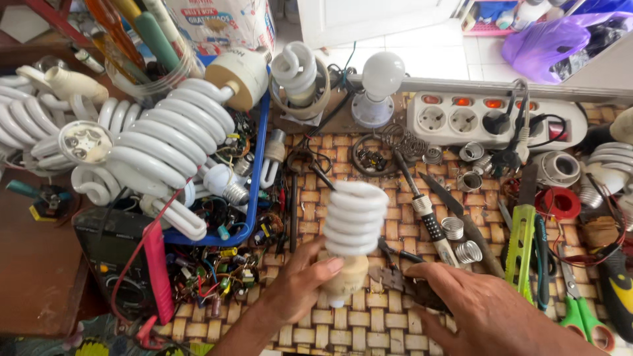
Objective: The person uses pliers to remove the metal base from a compact fluorescent light bulb. They then use a utility knife to cut the plastic base of the bulb and separate the spiral tube from the internal components.
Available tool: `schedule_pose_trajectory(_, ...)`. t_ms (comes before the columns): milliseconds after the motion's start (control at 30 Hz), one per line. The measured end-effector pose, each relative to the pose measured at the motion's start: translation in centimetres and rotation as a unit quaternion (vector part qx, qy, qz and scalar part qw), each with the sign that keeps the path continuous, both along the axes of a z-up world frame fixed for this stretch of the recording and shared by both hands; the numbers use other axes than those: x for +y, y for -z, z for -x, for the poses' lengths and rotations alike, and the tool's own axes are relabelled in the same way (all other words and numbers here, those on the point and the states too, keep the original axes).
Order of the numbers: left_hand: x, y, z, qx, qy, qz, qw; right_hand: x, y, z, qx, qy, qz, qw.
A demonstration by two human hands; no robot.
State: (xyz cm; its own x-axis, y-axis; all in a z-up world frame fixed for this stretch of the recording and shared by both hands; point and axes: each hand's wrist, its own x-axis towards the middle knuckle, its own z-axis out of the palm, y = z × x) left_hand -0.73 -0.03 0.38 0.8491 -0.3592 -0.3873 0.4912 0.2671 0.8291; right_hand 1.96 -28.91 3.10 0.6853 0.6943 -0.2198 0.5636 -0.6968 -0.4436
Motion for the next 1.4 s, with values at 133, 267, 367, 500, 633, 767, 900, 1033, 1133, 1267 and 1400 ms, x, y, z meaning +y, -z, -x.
schedule_pose_trajectory(133, 0.4, 1.2, 0.0, -0.040, -0.112, 0.113, 0.986, -0.2, 0.0, 0.2, -0.059, -0.033, -0.054, 0.996)
schedule_pose_trajectory(267, 0.2, 1.4, -0.2, -0.033, -0.116, 0.108, 0.987, 1.2, -0.8, 0.6, -0.064, 0.002, -0.096, 0.993)
schedule_pose_trajectory(367, 0.2, 1.3, -0.3, -0.038, -0.106, 0.096, 0.989, 1.4, -0.6, 0.4, -0.097, -0.002, -0.125, 0.987)
schedule_pose_trajectory(500, 0.3, 1.4, -0.2, 0.003, -0.111, 0.085, 0.990, 1.5, -0.6, 0.4, -0.124, -0.009, -0.147, 0.981)
schedule_pose_trajectory(633, 0.3, 2.0, -0.3, 0.017, -0.114, 0.078, 0.990, 1.4, -0.6, 0.1, -0.121, -0.009, -0.151, 0.981)
schedule_pose_trajectory(767, 0.4, 2.3, -0.4, 0.032, -0.121, 0.091, 0.988, 1.3, -0.5, -0.2, -0.132, -0.017, -0.146, 0.980)
schedule_pose_trajectory(900, 0.5, 2.8, -0.4, 0.032, -0.120, 0.091, 0.988, 1.2, -0.4, -0.2, -0.138, -0.012, -0.154, 0.978)
schedule_pose_trajectory(1033, 0.4, 2.5, -0.5, 0.016, -0.112, 0.088, 0.990, 1.1, 0.0, -0.4, -0.139, -0.007, -0.153, 0.978)
schedule_pose_trajectory(1133, 0.5, 2.3, -0.5, 0.023, -0.117, 0.088, 0.989, 1.2, -0.1, -0.4, -0.132, -0.003, -0.144, 0.981)
schedule_pose_trajectory(1267, 0.5, 3.0, -0.4, 0.020, -0.120, 0.103, 0.987, 1.1, 0.0, -0.3, -0.137, -0.002, -0.139, 0.981)
schedule_pose_trajectory(1400, 0.5, 3.0, -0.5, -0.001, -0.106, 0.110, 0.988, 1.0, 0.3, -0.3, -0.144, -0.007, -0.130, 0.981)
